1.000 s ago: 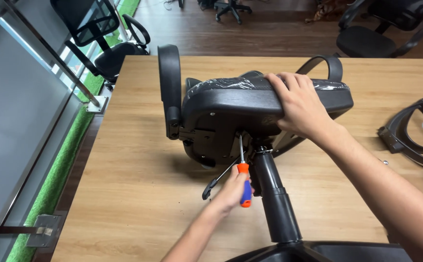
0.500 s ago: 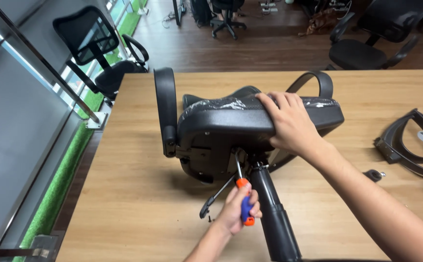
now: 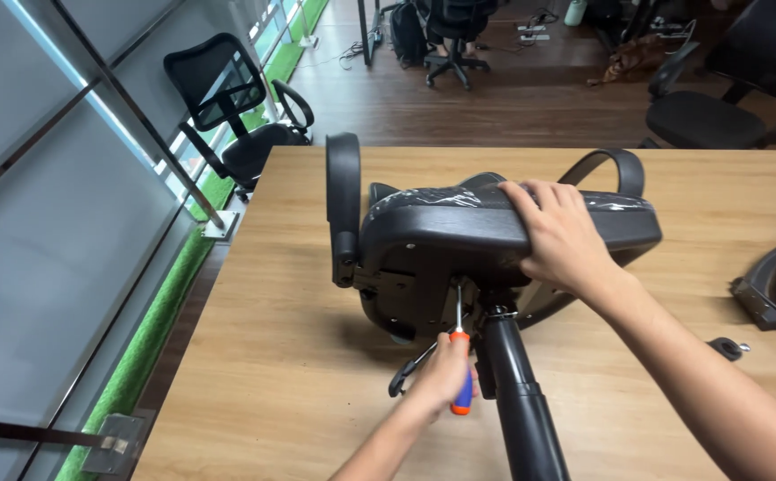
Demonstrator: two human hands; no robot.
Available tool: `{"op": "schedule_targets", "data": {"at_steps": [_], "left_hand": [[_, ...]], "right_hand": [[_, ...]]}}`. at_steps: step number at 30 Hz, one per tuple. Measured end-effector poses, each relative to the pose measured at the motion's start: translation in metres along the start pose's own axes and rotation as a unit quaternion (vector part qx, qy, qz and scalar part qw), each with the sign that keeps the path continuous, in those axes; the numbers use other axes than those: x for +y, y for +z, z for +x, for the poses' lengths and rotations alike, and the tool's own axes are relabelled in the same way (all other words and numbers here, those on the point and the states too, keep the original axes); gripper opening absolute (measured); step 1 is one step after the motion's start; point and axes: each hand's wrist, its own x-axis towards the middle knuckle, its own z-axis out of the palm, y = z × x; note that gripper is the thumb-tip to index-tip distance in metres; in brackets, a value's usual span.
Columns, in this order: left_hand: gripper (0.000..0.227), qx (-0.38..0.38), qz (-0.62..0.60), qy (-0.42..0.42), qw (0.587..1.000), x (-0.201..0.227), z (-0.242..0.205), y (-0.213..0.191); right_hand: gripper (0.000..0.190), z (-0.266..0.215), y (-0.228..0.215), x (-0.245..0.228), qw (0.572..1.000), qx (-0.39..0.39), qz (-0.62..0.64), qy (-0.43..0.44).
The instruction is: The person assembles an office chair on a wooden table, using a screwdriver to drive screws that attach the seat to the mechanism and base. They align the seat, fit the gas lift and five-star base, position armrests and backrest parts, and pick up loose screws from the table while tightening each mounting point.
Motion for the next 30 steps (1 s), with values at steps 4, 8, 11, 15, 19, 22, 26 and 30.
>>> {"op": "schedule_targets", "data": {"at_steps": [4, 8, 11, 15, 19, 22, 26, 30], "left_hand": [[0.028, -0.223, -0.412, -0.147, 0.871, 0.005, -0.011, -0.012], [0.034, -0.237, -0.472, -0.100, 0.843, -0.045, 0.013, 0.010], [0.038, -0.333, -0.656, 0.022, 0.677, -0.076, 0.033, 0.030], [0.027, -0.288, -0.613, -0.008, 0.736, -0.021, 0.010, 0.027], [0.016, -0.097, -0.351, -0.141, 0.921, 0.036, -0.009, 0.012], [0.024, -0.081, -0.208, -0.136, 0.965, 0.054, -0.023, -0.007], [0.035, -0.061, -0.053, -0.130, 0.988, 0.056, -0.029, -0.032], [0.038, -0.164, -0.188, -0.093, 0.964, -0.016, 0.006, -0.022]], "right_hand": [[0.096, -0.001, 0.001, 0.000, 1.000, 0.008, 0.000, -0.009], [0.096, 0.002, 0.002, 0.001, 1.000, 0.017, 0.002, -0.009], [0.097, 0.001, 0.003, -0.001, 1.000, 0.004, 0.003, -0.004], [0.097, 0.001, 0.004, 0.001, 1.000, -0.003, 0.002, 0.001], [0.098, 0.000, 0.006, 0.003, 1.000, -0.011, -0.006, -0.007], [0.097, 0.000, 0.003, 0.003, 1.000, -0.007, 0.001, -0.011], [0.096, 0.004, 0.004, 0.000, 1.000, -0.016, 0.000, 0.002], [0.095, 0.002, 0.006, 0.000, 1.000, -0.007, -0.009, -0.007]]}}
